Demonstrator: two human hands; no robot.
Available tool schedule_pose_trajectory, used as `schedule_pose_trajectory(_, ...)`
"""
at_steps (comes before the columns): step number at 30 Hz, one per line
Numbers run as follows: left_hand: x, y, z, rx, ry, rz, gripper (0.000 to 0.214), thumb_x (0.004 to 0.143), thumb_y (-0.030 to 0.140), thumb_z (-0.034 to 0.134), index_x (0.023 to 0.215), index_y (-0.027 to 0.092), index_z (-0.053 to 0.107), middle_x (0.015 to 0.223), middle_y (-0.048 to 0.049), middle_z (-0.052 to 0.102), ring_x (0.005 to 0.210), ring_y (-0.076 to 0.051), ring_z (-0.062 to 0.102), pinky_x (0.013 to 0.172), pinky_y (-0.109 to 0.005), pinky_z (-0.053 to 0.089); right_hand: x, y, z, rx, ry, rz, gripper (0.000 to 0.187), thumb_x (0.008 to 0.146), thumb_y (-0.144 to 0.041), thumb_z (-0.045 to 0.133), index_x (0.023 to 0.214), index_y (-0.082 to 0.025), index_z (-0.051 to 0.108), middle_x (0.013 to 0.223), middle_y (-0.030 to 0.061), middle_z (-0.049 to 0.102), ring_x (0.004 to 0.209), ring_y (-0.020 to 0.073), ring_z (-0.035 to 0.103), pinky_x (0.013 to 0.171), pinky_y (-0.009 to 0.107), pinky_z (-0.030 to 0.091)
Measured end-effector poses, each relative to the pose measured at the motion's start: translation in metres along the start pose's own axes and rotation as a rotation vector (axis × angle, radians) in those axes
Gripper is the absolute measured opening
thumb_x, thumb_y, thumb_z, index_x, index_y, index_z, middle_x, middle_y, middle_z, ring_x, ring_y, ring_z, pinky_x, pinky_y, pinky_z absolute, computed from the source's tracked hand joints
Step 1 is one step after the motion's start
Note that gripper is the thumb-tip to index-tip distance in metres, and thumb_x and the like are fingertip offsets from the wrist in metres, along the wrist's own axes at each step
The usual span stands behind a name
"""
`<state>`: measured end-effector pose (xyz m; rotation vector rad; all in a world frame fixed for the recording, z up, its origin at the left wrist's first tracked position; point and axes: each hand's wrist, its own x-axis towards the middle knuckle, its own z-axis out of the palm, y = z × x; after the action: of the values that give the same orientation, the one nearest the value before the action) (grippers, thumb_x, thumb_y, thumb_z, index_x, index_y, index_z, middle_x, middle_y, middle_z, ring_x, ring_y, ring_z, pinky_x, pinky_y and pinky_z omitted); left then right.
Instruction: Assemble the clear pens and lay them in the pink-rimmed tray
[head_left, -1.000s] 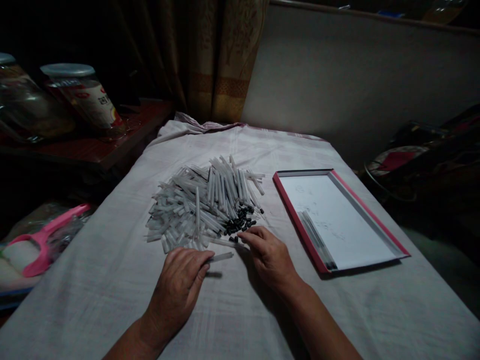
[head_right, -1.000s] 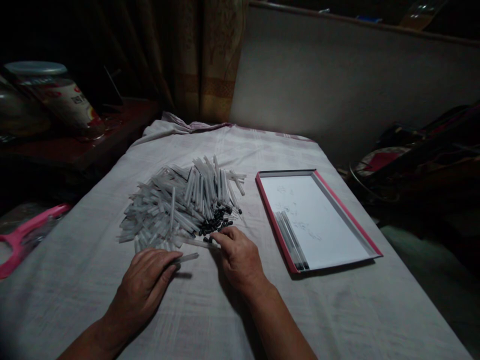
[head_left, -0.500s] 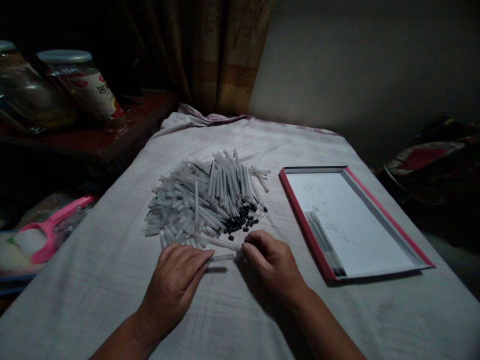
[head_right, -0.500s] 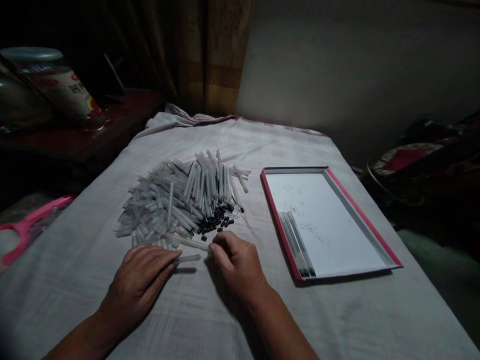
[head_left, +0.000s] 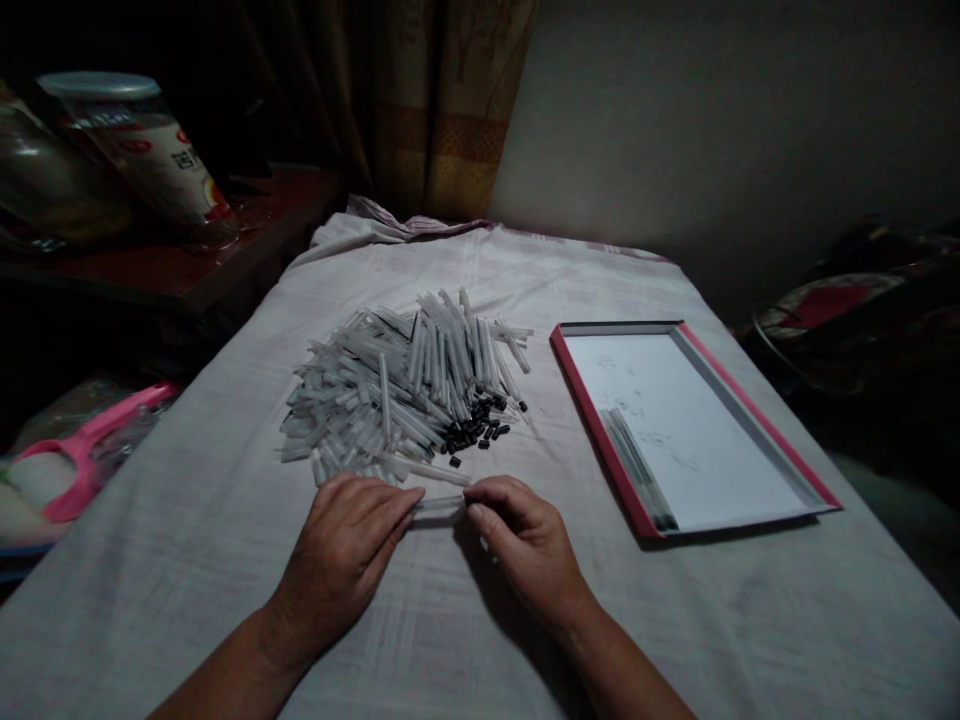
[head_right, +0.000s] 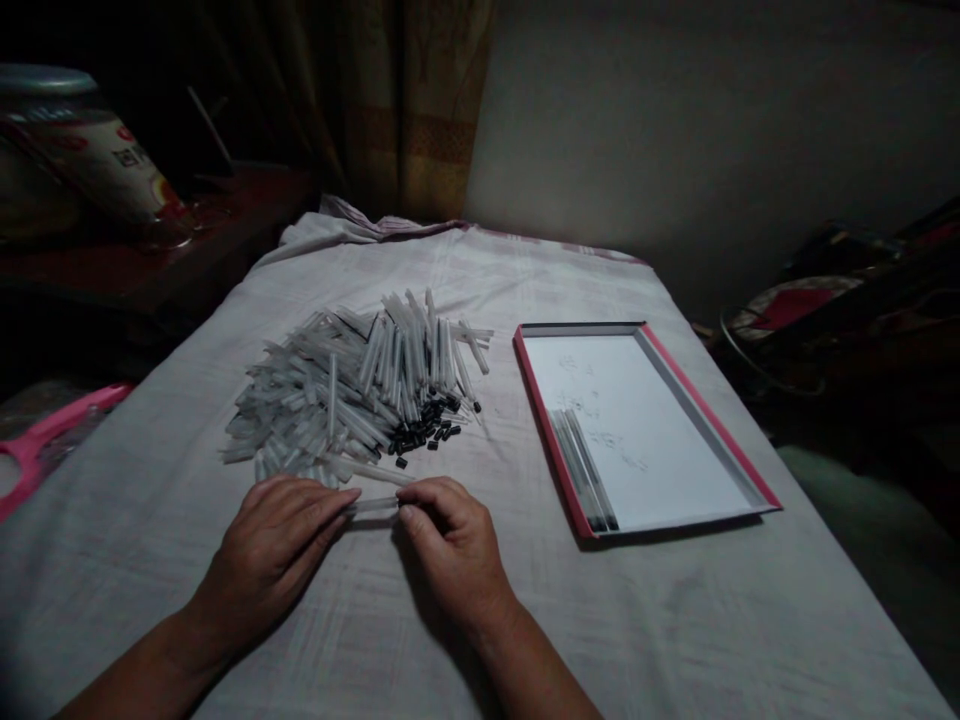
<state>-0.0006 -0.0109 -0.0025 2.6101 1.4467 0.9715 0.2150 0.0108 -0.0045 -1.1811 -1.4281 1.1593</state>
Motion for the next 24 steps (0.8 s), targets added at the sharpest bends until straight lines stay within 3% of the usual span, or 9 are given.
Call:
schedule_pose_trajectory(10,-0.002,0.001,0.003,-0.040,0.002,0.019,0.022,0.097,0.020,0.052,0.115,0.019,0.064,0.095,-0.0042,0.073,0.088,-0.019,0.064,0.089,-0.037,0.041,-0.013,0.005,0.005,-0.048,0.086,-0.101,0.016,0.079,-0.015,0.064,0.087,-0.022,0.077,0.082,0.0049,0.074,0.077,0.0189,0.070,0.071,0.030,0.057)
schedule_pose_trajectory(24,0.001,0.006,0.005,-0.118,-0.051,0.051,0.021,0.098,0.018,0.052,0.116,0.018,0.061,0.094,-0.0031,0.073,0.085,-0.018,0.062,0.081,-0.035,0.040,-0.011,0.006,-0.007,-0.355,0.023,-0.419,0.014,0.091,-0.016,0.057,0.090,-0.018,0.070,0.077,0.0047,0.072,0.071,0.0156,0.069,0.065,0.024,0.054)
